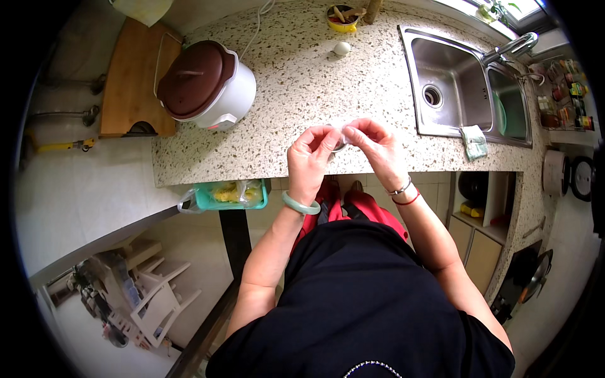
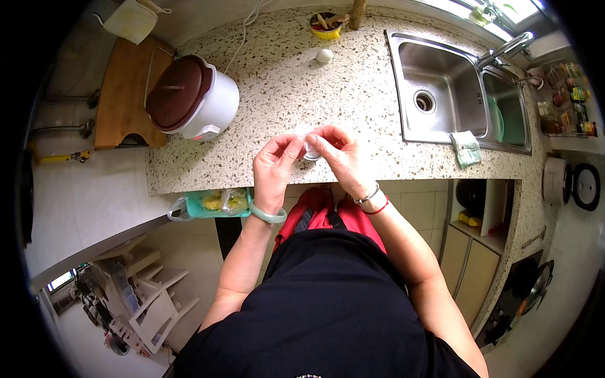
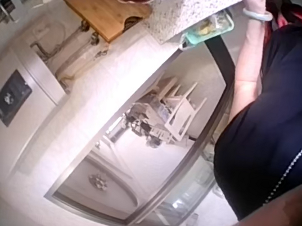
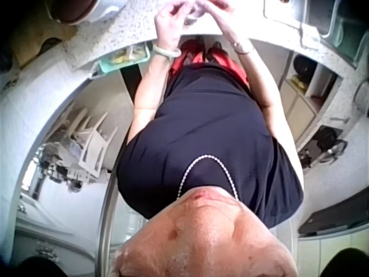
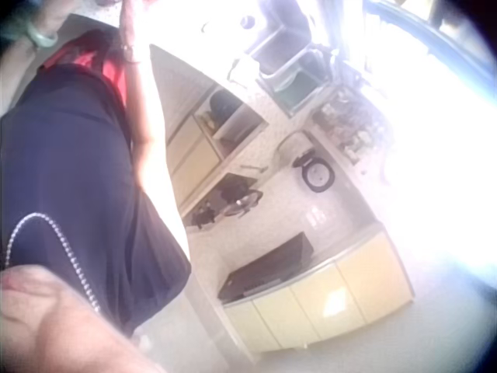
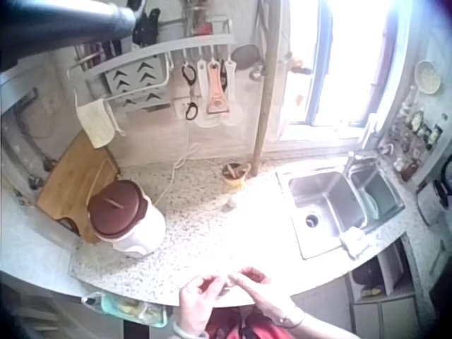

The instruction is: The person wipes the kitchen countertop and sink area with a cloth, then picks up a white bowl and a patterned bowl from the sink to place them in a drawer. They also handle a small metal strainer and a plastic bag containing yellow food items, placing them on the counter. Finally, the person walks to a balcony area and removes a plaid shirt from a washing machine.

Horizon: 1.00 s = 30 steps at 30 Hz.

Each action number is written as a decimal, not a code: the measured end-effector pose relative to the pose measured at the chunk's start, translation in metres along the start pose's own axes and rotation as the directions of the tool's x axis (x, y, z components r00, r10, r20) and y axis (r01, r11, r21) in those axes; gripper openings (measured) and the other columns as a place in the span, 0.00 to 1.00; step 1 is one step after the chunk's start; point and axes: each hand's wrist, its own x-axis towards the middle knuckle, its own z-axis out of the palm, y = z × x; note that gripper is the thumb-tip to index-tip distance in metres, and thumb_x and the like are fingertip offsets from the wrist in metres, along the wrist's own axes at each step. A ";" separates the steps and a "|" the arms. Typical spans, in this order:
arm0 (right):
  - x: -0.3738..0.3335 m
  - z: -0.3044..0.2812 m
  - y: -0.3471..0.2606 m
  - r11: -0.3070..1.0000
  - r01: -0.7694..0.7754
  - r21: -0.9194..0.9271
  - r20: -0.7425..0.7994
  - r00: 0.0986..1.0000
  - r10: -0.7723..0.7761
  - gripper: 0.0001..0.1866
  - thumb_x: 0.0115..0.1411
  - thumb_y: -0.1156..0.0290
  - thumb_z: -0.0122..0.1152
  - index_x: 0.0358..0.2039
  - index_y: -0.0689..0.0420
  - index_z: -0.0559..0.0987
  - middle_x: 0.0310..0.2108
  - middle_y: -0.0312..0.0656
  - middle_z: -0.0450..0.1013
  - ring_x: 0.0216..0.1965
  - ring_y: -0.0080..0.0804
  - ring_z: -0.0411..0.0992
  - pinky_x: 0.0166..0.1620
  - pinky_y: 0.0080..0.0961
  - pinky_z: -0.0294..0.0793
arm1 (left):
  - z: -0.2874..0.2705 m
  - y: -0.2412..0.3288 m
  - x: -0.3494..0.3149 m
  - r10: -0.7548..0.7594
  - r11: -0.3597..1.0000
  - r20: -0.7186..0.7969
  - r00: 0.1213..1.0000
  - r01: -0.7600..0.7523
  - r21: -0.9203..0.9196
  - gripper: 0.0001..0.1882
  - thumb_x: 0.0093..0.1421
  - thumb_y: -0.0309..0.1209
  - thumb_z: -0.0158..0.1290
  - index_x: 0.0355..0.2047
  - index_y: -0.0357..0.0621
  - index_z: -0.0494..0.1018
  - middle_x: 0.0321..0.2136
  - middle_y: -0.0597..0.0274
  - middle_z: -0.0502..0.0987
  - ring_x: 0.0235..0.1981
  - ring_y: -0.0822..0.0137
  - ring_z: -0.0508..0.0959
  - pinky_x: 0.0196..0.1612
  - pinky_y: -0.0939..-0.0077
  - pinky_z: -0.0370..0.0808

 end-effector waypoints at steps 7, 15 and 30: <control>0.003 -0.005 0.000 0.996 -0.036 0.078 0.009 0.999 0.035 0.11 0.63 0.67 0.61 0.41 0.62 0.77 0.32 0.35 0.76 0.32 0.18 0.72 0.39 0.18 0.73 | -0.011 0.002 0.003 -0.172 0.969 0.054 0.984 0.179 -0.168 0.10 0.66 0.33 0.52 0.42 0.41 0.75 0.38 0.64 0.79 0.38 0.74 0.78 0.45 0.79 0.76; -0.001 0.005 0.003 0.914 0.259 -0.312 -0.045 0.957 -0.286 0.07 0.60 0.71 0.63 0.33 0.62 0.79 0.30 0.38 0.75 0.29 0.18 0.74 0.33 0.17 0.73 | 0.002 0.008 0.000 -0.040 0.998 0.131 0.991 0.047 -0.048 0.09 0.61 0.26 0.57 0.41 0.39 0.73 0.37 0.64 0.77 0.41 0.76 0.76 0.46 0.81 0.74; 0.017 -0.032 0.068 0.620 -0.330 0.712 0.138 0.931 0.337 0.10 0.63 0.64 0.52 0.37 0.57 0.73 0.37 0.40 0.75 0.39 0.31 0.75 0.50 0.33 0.74 | -0.036 -0.038 0.019 -0.319 0.712 0.218 0.922 0.385 -0.588 0.09 0.64 0.27 0.52 0.44 0.46 0.69 0.33 0.65 0.74 0.39 0.71 0.76 0.52 0.67 0.73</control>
